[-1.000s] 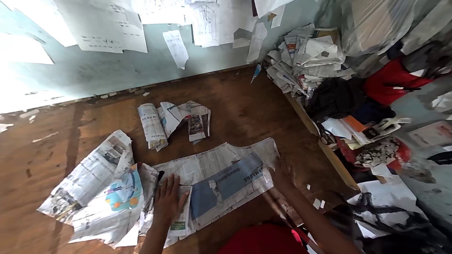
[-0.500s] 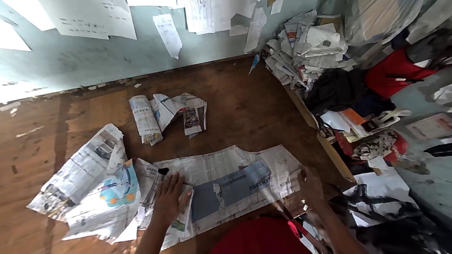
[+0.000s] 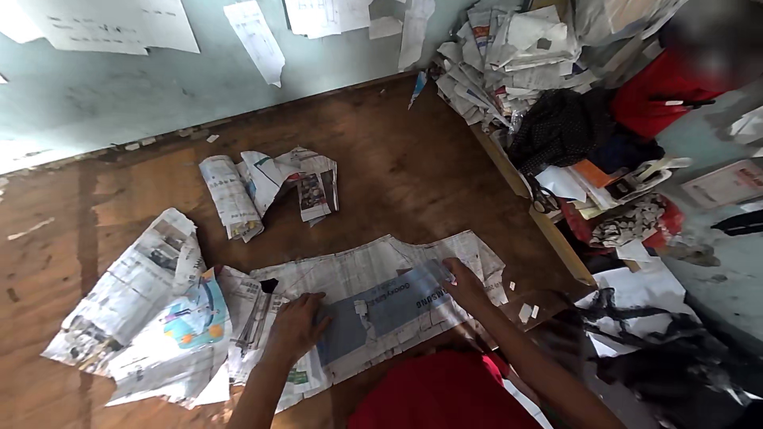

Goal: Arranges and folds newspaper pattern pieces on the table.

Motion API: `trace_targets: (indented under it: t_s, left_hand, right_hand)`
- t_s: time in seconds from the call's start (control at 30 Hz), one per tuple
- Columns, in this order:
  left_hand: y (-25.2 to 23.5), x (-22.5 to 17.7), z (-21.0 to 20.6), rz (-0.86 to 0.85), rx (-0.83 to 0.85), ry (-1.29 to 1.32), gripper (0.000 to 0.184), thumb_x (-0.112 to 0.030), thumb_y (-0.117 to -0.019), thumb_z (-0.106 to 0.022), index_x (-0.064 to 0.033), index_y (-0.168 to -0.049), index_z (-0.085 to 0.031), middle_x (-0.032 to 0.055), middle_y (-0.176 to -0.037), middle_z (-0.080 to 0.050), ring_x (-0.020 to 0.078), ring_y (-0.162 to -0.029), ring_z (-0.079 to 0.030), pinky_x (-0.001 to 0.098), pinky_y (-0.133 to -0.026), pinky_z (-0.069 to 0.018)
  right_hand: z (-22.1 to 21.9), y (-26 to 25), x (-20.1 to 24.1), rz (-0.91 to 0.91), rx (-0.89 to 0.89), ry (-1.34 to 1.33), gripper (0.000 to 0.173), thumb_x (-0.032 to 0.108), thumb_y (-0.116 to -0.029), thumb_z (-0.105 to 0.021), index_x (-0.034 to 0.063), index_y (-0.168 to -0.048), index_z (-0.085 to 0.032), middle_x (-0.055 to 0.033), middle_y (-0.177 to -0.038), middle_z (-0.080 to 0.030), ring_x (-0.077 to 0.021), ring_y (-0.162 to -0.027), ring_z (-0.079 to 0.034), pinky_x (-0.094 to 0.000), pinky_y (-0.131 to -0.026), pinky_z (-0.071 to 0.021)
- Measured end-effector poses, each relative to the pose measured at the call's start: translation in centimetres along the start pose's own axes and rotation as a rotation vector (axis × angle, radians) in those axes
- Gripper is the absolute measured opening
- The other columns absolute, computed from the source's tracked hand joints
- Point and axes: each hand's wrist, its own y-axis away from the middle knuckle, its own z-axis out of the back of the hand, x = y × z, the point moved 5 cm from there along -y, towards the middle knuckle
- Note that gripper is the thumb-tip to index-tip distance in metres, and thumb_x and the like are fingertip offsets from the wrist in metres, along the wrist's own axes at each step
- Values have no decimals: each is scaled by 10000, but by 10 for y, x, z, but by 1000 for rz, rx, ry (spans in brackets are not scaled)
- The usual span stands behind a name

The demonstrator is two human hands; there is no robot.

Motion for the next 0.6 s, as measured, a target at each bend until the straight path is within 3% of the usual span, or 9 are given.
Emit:
trace_targets:
  t_s: [0.07,0.2,0.33,0.47,0.6]
  left_hand:
    - [0,1,2,-7,2,10,522,-424,-937,-683,-61,-1310,-649,179,-1193,-708,387,-1154,-654,605,-1075,-418]
    - [-4,-10,7,-63,-2,32,494,-467,-921,-682,-63,-1205,-712,172,-1157,-731,394,-1215,-626,601,-1136,-355]
    - [-18,-27,2,-270,-144,50,432,-476,-920,-655,-80,-1063,-750,126,-1018,-762,359,-1092,-691,616,-1092,-396]
    - [-34,-44,-2,-252,78,45,396,-389,-963,-658,-34,-1133,-710,155,-1035,-748,351,-1041,-707,592,-1076,-433]
    - [-41,-53,-13,-256,149,15,352,-362,-979,-652,-54,-1142,-706,130,-1061,-748,317,-1065,-700,562,-1092,-424]
  right_hand:
    - [8,2,-8,9,11,-69,491,198,-992,-648,23,-1432,-514,-212,-1274,-647,-332,-1127,-658,-503,-994,-525]
    - [48,8,-34,-17,-15,-159,427,185,-993,-664,-48,-1341,-582,-249,-1286,-633,-335,-1136,-648,-468,-1008,-516]
    - [77,9,-64,-88,-87,-163,380,155,-1014,-640,-57,-1324,-588,-255,-1268,-634,-326,-1096,-658,-453,-980,-528]
    - [82,7,-79,-139,-133,-77,378,193,-1047,-587,-25,-1355,-574,-232,-1295,-635,-316,-1132,-659,-451,-1015,-517]
    - [82,8,-84,-180,-222,-25,432,223,-1041,-598,41,-1421,-505,-201,-1207,-663,-323,-1046,-684,-496,-942,-549]
